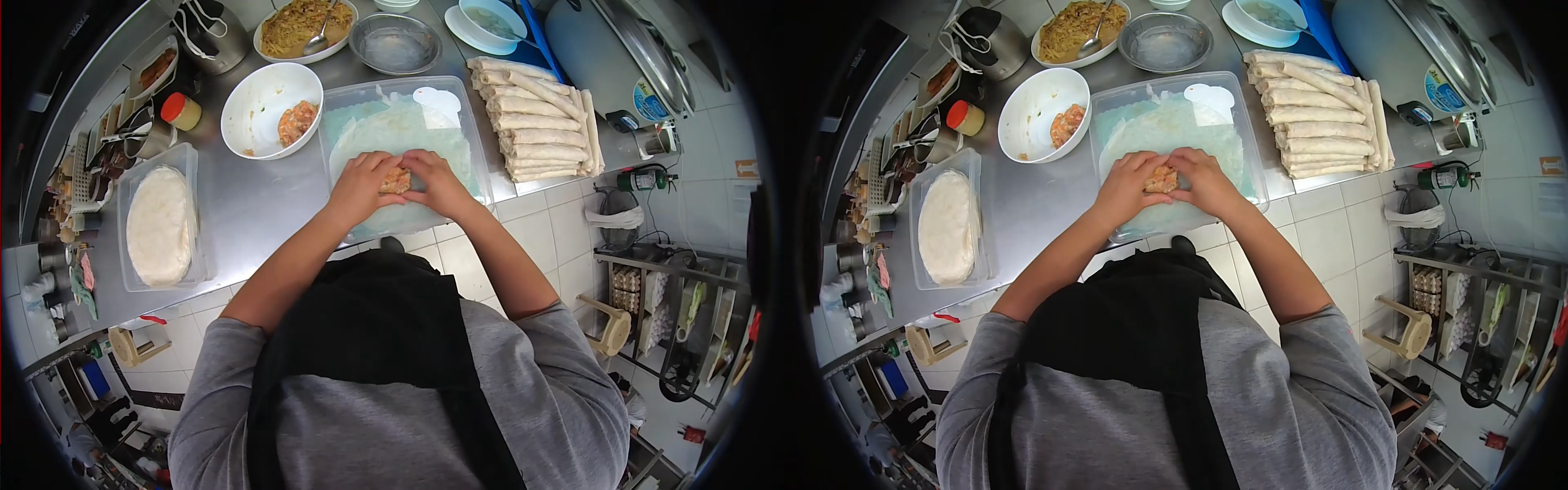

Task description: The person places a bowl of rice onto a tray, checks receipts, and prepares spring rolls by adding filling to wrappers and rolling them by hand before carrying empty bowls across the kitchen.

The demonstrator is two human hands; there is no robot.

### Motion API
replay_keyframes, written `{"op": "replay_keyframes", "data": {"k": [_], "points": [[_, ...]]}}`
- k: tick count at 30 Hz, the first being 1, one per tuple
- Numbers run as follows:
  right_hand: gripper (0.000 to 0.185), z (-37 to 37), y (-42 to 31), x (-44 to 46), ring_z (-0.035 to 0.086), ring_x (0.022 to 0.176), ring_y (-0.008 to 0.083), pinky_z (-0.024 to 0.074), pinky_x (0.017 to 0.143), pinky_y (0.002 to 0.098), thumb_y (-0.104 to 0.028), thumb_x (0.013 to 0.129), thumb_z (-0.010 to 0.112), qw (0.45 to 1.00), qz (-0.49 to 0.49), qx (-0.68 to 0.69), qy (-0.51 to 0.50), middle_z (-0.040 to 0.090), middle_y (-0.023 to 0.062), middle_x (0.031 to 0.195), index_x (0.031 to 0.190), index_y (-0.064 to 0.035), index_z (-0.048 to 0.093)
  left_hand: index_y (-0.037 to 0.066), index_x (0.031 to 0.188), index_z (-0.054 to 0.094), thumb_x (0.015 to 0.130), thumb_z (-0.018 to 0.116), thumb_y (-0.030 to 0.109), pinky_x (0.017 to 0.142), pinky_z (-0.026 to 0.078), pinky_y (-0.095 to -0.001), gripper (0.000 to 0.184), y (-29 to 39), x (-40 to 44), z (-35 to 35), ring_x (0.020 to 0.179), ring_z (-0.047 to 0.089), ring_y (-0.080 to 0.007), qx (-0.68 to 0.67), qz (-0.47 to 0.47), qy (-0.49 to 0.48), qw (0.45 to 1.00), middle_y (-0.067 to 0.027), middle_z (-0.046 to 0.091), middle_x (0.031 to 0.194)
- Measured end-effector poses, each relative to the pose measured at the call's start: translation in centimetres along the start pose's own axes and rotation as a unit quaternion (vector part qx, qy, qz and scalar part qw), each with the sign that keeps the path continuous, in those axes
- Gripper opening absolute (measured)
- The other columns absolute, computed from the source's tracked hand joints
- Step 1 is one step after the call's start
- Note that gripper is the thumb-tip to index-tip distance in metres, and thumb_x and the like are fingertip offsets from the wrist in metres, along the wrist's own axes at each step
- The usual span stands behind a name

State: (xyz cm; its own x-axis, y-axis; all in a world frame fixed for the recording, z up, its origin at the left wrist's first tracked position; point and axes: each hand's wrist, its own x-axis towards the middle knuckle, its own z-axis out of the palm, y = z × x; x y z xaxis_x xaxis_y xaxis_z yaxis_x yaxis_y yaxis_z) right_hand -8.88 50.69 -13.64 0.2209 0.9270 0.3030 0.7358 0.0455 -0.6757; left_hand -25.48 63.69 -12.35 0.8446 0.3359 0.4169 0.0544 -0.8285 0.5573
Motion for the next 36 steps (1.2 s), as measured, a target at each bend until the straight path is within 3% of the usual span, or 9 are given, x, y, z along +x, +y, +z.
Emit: {"op": "replay_keyframes", "data": {"k": [6, 8, 12, 15, 18, 21, 26, 29, 36], "points": [[0.04, 0.3, 1.1, -0.2, 0.058, 0.103, 0.0291, 0.0468, 0.092, 0.0386, -0.005, 0.069, 0.079, 0.995, 0.008, -0.045, -0.087, 0.06, 0.0093, 0.113, 0.108, -0.0076, 0.069, 0.008, 0.12, 0.062, 0.07, 0.083, 0.026, 0.089, 0.049, -0.0389, 0.057, -2.3, -1.1, 1.6, 0.103, 0.059, -0.0322, -0.016, -0.068, -0.119, 0.99, -0.012, 0.061, 0.113], [0.037, 0.2, 0.8, -0.4, 0.059, 0.104, 0.0244, 0.0442, 0.092, 0.0384, -0.014, 0.073, 0.079, 0.996, 0.004, -0.049, -0.071, 0.063, 0.0049, 0.111, 0.109, -0.0127, 0.071, 0.007, 0.112, 0.064, 0.072, 0.082, 0.022, 0.085, 0.05, -0.0392, 0.047, -1.6, -1.2, 0.9, 0.102, 0.059, -0.0311, -0.05, -0.046, -0.003, 0.998, -0.0098, 0.062, 0.106], [0.031, 0.1, -1.6, -0.1, 0.061, 0.102, 0.0242, 0.0451, 0.091, 0.0381, -0.012, 0.073, 0.078, 1.0, -0.007, 0.019, 0.006, 0.064, 0.0051, 0.11, 0.104, -0.0119, 0.072, 0.008, 0.108, 0.066, 0.074, 0.08, 0.017, 0.082, 0.051, -0.0379, 0.039, -1.0, -1.0, -0.2, 0.098, 0.06, -0.0309, -0.091, -0.04, 0.047, 0.994, -0.0099, 0.062, 0.101], [0.035, 1.9, 0.5, -0.3, 0.062, 0.1, 0.0252, 0.0459, 0.09, 0.0389, -0.012, 0.074, 0.078, 0.995, -0.088, 0.021, -0.029, 0.063, 0.0059, 0.112, 0.108, -0.012, 0.07, 0.008, 0.108, 0.067, 0.074, 0.08, 0.015, 0.081, 0.052, -0.0363, 0.037, -2.8, -1.8, -0.5, 0.096, 0.062, -0.0295, -0.069, -0.055, -0.085, 0.992, -0.0099, 0.064, 0.1], [0.034, 1.9, 0.5, -0.2, 0.064, 0.095, 0.0267, 0.0465, 0.089, 0.0389, -0.012, 0.076, 0.078, 0.996, -0.04, 0.05, -0.054, 0.062, 0.0067, 0.113, 0.108, -0.0116, 0.07, 0.012, 0.107, 0.068, 0.077, 0.078, 0.019, 0.08, 0.052, -0.037, 0.033, -3.2, -2.0, -1.1, 0.095, 0.063, -0.0273, -0.037, -0.07, -0.099, 0.992, -0.0073, 0.065, 0.103], [0.034, 1.1, -1.8, 0.4, 0.063, 0.097, 0.0264, 0.0465, 0.09, 0.0384, -0.014, 0.076, 0.078, 0.981, 0.086, 0.152, -0.083, 0.062, 0.007, 0.11, 0.109, -0.0111, 0.07, 0.009, 0.102, 0.069, 0.08, 0.075, 0.015, 0.078, 0.052, -0.0363, 0.024, -2.8, -2.0, -1.9, 0.092, 0.064, -0.0261, -0.12, -0.04, 0.025, 0.992, -0.0053, 0.066, 0.1], [0.05, 2.9, -1.0, 0.7, 0.06, 0.099, 0.0289, 0.0516, 0.083, 0.0367, -0.014, 0.072, 0.082, 0.998, 0.0, -0.013, -0.061, 0.059, 0.0089, 0.111, 0.118, -0.0088, 0.066, 0.01, 0.104, 0.069, 0.078, 0.078, 0.018, 0.075, 0.053, -0.0351, 0.028, -5.4, -3.3, -2.0, 0.085, 0.065, -0.0283, -0.093, -0.046, -0.057, 0.993, -0.0075, 0.066, 0.098], [0.046, 2.9, -1.2, 0.9, 0.057, 0.106, 0.0281, 0.0425, 0.094, 0.0394, -0.022, 0.073, 0.081, 0.995, 0.057, 0.012, -0.079, 0.06, 0.0073, 0.113, 0.116, -0.0132, 0.068, 0.007, 0.103, 0.069, 0.076, 0.079, 0.015, 0.081, 0.052, -0.0361, 0.03, -4.0, -2.8, -2.9, 0.091, 0.064, -0.0271, -0.113, -0.042, -0.024, 0.992, -0.01, 0.067, 0.101], [0.047, 3.4, -1.9, 1.0, 0.056, 0.102, 0.0276, 0.0423, 0.092, 0.0392, -0.022, 0.073, 0.08, 0.994, 0.03, -0.053, -0.087, 0.06, 0.0062, 0.11, 0.118, -0.016, 0.069, 0.012, 0.116, 0.068, 0.073, 0.08, 0.019, 0.083, 0.05, -0.036, 0.046, -5.1, -3.4, -2.3, 0.094, 0.061, -0.0281, -0.024, -0.041, -0.091, 0.995, -0.009, 0.065, 0.097]]}}
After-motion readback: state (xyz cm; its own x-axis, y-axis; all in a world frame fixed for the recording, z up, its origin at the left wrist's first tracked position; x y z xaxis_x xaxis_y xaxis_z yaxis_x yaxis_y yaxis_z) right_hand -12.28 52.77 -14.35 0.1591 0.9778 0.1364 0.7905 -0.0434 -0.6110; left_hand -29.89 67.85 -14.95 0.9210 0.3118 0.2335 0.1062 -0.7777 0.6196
